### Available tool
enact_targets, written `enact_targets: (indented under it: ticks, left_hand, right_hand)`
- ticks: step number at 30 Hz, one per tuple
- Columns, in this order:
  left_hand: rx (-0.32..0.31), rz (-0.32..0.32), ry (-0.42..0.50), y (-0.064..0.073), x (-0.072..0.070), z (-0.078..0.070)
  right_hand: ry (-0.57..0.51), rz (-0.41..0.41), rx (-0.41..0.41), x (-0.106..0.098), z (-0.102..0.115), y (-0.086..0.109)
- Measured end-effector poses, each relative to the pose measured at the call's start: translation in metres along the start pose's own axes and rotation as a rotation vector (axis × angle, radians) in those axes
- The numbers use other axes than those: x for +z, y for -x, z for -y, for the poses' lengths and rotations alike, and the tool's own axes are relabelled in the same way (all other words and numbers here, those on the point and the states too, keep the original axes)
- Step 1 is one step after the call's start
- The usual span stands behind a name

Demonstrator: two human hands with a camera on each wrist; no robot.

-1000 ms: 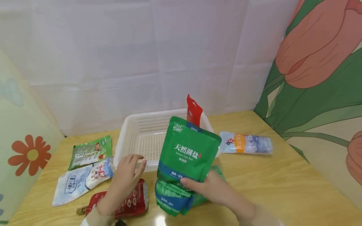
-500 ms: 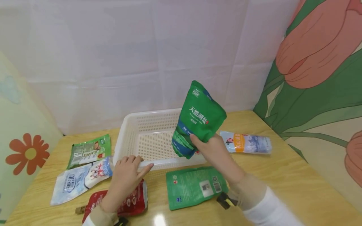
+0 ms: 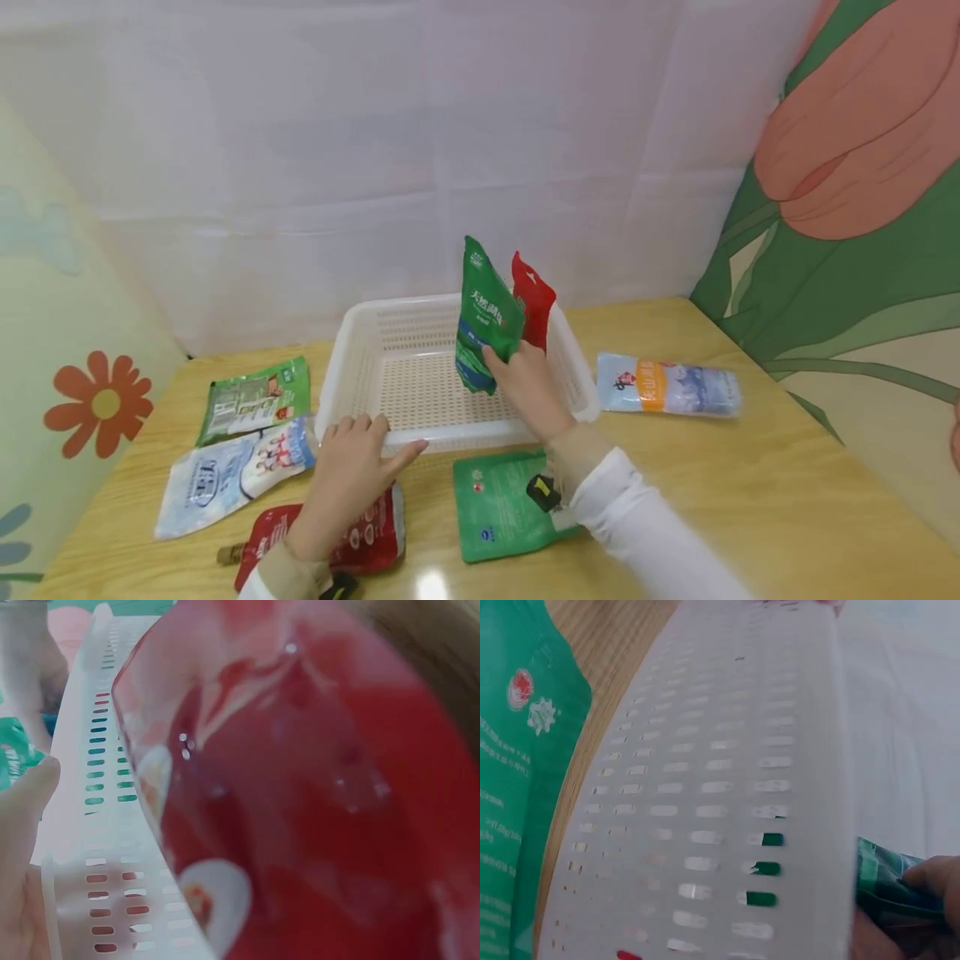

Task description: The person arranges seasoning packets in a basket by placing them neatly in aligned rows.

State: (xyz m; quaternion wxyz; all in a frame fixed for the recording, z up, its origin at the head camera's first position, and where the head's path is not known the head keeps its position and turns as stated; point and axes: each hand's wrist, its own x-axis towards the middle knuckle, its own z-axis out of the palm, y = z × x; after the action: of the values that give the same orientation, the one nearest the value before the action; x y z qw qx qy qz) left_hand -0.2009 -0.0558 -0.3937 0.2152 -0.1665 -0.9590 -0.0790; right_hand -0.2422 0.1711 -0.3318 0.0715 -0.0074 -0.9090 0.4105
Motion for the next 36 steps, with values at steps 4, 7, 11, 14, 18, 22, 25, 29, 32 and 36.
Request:
enact_targets:
  ticks: [4,7,11,14,18,22,25,29,32,36]
  left_hand:
    - [0.000,0.000,0.002,0.000,0.001,-0.002]
    - [0.005,0.002,-0.004,0.000,0.002,-0.003]
    - [0.006,0.001,-0.004,0.000,0.004,-0.003]
    - [0.001,0.008,0.003,0.000,0.005,-0.003]
    - [-0.010,0.044,0.008,0.000,0.003,-0.003]
    - [-0.012,0.056,0.006,0.001,0.002,-0.002]
    - [-0.012,0.053,0.006,0.002,0.001,-0.001]
    - [-0.016,0.060,0.014,0.000,0.001,-0.001]
    - [-0.019,0.066,0.024,-0.001,0.000,0.000]
    - [-0.026,0.073,0.031,-0.002,-0.001,0.000]
  right_hand:
    - [0.012,-0.003,0.048,0.008,-0.005,-0.009]
    - [0.013,0.017,0.093,0.013,-0.012,-0.014]
    - [0.056,0.036,0.117,0.018,-0.021,-0.018]
    - [0.090,0.051,0.129,0.020,-0.028,-0.022]
    - [0.111,0.107,0.150,0.021,-0.032,-0.025]
    - [0.126,0.155,0.174,0.023,-0.032,-0.025]
    - [0.151,0.173,0.183,0.025,-0.033,-0.026]
    - [0.202,0.187,0.189,0.027,-0.035,-0.029]
    - [0.243,0.190,0.201,0.028,-0.035,-0.030]
    - [0.276,0.201,0.201,0.028,-0.033,-0.030]
